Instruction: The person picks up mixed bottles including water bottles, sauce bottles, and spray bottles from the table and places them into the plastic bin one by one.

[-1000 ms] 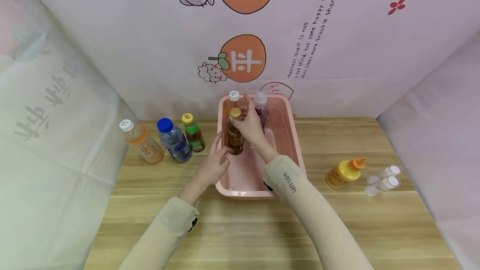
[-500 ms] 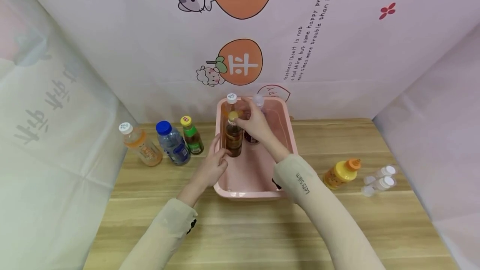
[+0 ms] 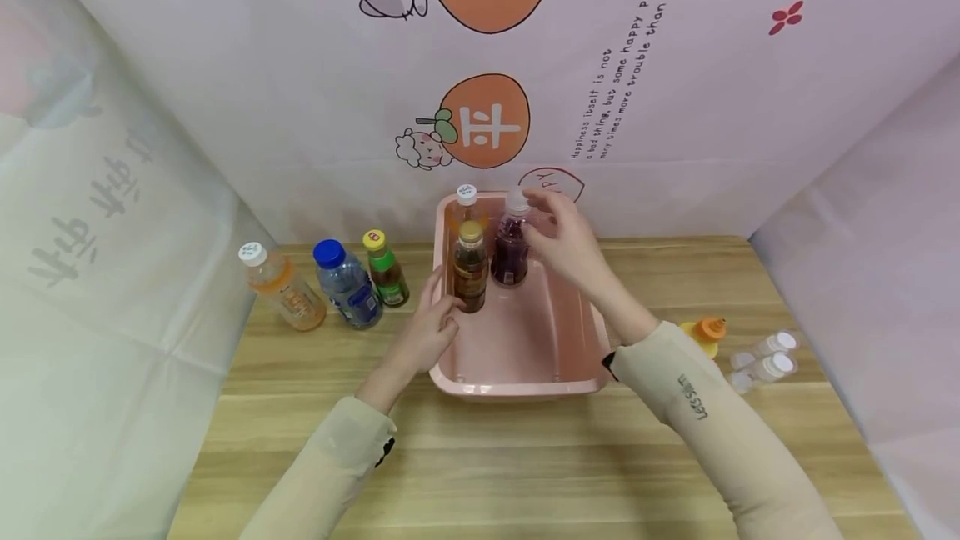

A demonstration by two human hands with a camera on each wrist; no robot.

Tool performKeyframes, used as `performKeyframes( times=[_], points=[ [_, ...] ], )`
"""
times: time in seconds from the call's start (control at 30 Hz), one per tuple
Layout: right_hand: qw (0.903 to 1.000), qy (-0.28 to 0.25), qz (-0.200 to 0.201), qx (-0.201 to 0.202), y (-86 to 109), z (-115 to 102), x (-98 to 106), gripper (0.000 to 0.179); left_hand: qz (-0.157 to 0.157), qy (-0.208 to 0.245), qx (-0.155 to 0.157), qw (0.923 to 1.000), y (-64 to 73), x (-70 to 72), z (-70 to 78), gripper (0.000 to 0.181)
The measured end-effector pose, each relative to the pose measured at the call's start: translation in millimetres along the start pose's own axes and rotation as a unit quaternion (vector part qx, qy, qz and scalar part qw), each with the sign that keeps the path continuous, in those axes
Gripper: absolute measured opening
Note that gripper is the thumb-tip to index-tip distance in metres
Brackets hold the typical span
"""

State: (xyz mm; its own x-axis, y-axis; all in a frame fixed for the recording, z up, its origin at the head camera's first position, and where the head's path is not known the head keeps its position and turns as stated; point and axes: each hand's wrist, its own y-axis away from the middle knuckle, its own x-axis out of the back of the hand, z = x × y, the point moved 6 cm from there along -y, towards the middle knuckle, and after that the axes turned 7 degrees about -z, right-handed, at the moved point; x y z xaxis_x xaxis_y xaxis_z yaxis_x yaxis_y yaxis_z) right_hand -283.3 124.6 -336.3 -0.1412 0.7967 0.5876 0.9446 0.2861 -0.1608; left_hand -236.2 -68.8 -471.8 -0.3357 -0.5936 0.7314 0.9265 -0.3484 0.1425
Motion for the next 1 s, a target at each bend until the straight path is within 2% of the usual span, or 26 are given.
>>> performKeyframes(
  times=[0.13,0.27,0.47,0.57,0.83,1.0],
  points=[
    [0.9998,0.014,0.005,-0.012,7.8,20.9,10.6,0.048,0.001,0.001,-0.001,1.0000,-0.4,0.0,0.5,0.028],
    [0.9987,0.043,0.025,-0.008,16.6,46.2,15.4,0.045,0.000,0.000,0.000,1.0000,-1.1,-1.0,1.3,0.028],
    [0.9952,0.082,0.051,0.013,27.2,76.4,10.2,0.041,-0.003,0.002,0.002,1.0000,-1.2,-0.9,0.7,0.030],
    [0.9938,0.099,0.050,0.006,29.9,89.5,5.0,0.042,-0.003,0.000,0.006,1.0000,-0.9,-0.9,-0.2,0.029],
    [0.9963,0.038,0.070,-0.032,34.2,114.1,-1.1,0.046,-0.001,0.001,0.004,1.0000,0.1,-0.3,1.4,0.028],
    [0.9972,0.027,0.054,-0.044,35.0,121.4,-7.6,0.052,0.000,0.002,0.003,1.0000,0.1,-0.2,2.8,0.028]
  ],
)
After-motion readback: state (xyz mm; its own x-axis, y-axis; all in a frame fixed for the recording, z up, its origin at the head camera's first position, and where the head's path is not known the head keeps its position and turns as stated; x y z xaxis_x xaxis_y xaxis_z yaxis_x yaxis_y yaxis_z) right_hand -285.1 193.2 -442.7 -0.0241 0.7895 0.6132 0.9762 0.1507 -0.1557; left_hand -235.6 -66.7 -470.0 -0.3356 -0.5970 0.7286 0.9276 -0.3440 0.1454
